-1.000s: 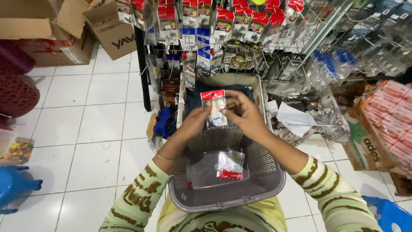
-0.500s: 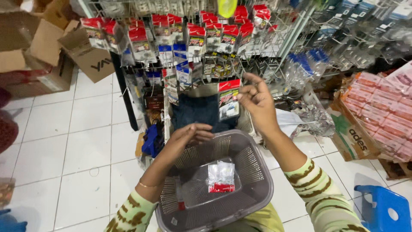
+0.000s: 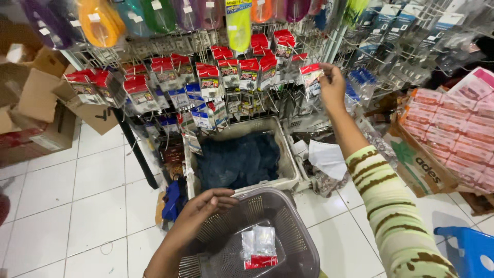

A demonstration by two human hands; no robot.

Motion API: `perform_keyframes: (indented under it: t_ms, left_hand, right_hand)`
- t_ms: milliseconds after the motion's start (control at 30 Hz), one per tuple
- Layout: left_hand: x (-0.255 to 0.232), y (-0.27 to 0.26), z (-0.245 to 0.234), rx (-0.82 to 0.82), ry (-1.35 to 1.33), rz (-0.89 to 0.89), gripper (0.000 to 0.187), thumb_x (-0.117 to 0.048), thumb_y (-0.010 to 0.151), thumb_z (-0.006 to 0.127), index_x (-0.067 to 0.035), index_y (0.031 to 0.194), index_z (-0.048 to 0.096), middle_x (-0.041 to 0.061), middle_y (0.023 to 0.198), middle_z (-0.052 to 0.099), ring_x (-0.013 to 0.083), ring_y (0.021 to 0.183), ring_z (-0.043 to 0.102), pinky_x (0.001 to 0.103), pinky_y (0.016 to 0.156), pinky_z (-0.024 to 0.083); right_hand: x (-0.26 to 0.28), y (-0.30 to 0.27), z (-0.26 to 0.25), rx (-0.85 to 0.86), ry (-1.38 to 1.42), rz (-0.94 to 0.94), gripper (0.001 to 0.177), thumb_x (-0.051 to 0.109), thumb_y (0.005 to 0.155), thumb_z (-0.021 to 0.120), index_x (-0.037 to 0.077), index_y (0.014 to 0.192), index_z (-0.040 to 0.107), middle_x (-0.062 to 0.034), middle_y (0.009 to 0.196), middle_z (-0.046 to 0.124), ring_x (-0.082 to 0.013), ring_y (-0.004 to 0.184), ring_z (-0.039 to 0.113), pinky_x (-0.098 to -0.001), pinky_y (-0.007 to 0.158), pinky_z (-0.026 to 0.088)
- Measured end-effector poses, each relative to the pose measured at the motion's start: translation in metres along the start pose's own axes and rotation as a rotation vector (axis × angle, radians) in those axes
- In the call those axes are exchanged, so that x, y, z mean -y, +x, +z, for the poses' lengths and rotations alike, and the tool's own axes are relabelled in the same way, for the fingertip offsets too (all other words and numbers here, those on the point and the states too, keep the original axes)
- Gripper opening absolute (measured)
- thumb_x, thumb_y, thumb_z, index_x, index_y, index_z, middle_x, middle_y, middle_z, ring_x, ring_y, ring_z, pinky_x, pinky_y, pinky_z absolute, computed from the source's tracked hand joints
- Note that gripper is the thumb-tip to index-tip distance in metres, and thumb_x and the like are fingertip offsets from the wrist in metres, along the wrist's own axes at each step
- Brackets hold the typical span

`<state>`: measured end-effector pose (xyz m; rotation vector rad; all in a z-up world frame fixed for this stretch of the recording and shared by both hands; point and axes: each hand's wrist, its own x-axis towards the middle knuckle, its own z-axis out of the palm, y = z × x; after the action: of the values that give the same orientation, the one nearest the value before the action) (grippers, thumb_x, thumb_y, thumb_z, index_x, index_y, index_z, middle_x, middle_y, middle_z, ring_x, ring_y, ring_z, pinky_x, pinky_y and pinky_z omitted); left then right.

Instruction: The person sits on the floor in a store aisle and organizes small packaged items. They pick up packages from a grey basket, examine them, and place them onto a hanging display rack. The person repeats this process, moving items between the basket and the rack.

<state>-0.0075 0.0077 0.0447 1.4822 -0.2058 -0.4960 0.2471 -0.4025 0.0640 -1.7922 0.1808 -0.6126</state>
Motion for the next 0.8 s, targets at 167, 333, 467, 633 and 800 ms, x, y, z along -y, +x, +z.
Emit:
perform_keyframes:
  t_ms: [167,333,467,633,800]
  left_hand:
    - [-0.005,0.002,-0.002,0.002,0.038,-0.031,0.057,-0.047,0.091,0.054,-0.008,0.13,0.07,0.012,0.117,0.081,0.0214,0.106,0.076,0.033,0.093,0.056]
    - [-0.003,0.002,-0.003,0.043,0.049,0.051,0.058,-0.048,0.094,0.052,-0.006,0.129,0.069,0.012,0.116,0.08,0.0207,0.106,0.075,0.031,0.094,0.054]
    - [-0.008,0.003,-0.003,0.041,0.095,0.045,0.053,-0.045,0.096,0.05,-0.008,0.129,0.068,0.011,0.117,0.08,0.0204,0.106,0.076,0.032,0.093,0.055]
    - [-0.01,0.002,-0.002,0.044,0.068,0.036,0.051,-0.043,0.097,0.051,-0.007,0.129,0.068,0.011,0.117,0.079,0.0214,0.107,0.076,0.033,0.093,0.056]
    - [-0.013,0.0,-0.002,0.061,0.083,0.042,0.053,-0.046,0.096,0.051,-0.009,0.13,0.067,0.01,0.118,0.08,0.0207,0.108,0.076,0.032,0.092,0.056]
  right_hand:
    - [-0.053,0.053,0.017,-0.026,-0.044,-0.167,0.039,-0.009,0.095,0.055,0.014,0.124,0.067,-0.0028,0.113,0.065,-0.0142,0.093,0.058,-0.0271,0.076,0.048]
    - [-0.052,0.058,0.027,-0.038,0.002,-0.156,0.043,-0.011,0.095,0.051,0.012,0.128,0.063,-0.0066,0.131,0.065,-0.016,0.105,0.061,-0.0271,0.081,0.053]
    - [-0.07,0.067,0.034,-0.067,-0.038,-0.161,0.042,-0.011,0.095,0.054,0.016,0.123,0.067,-0.0039,0.117,0.065,-0.0121,0.087,0.057,-0.0238,0.063,0.045]
    - [-0.065,0.055,0.038,-0.074,-0.003,-0.171,0.044,-0.011,0.097,0.053,0.017,0.126,0.069,-0.0007,0.104,0.062,-0.0086,0.07,0.05,-0.0244,0.054,0.037]
    - [-0.081,0.071,0.037,-0.142,-0.059,-0.233,0.041,-0.01,0.095,0.057,0.015,0.124,0.071,-0.0008,0.105,0.067,-0.0136,0.089,0.06,-0.0275,0.067,0.048]
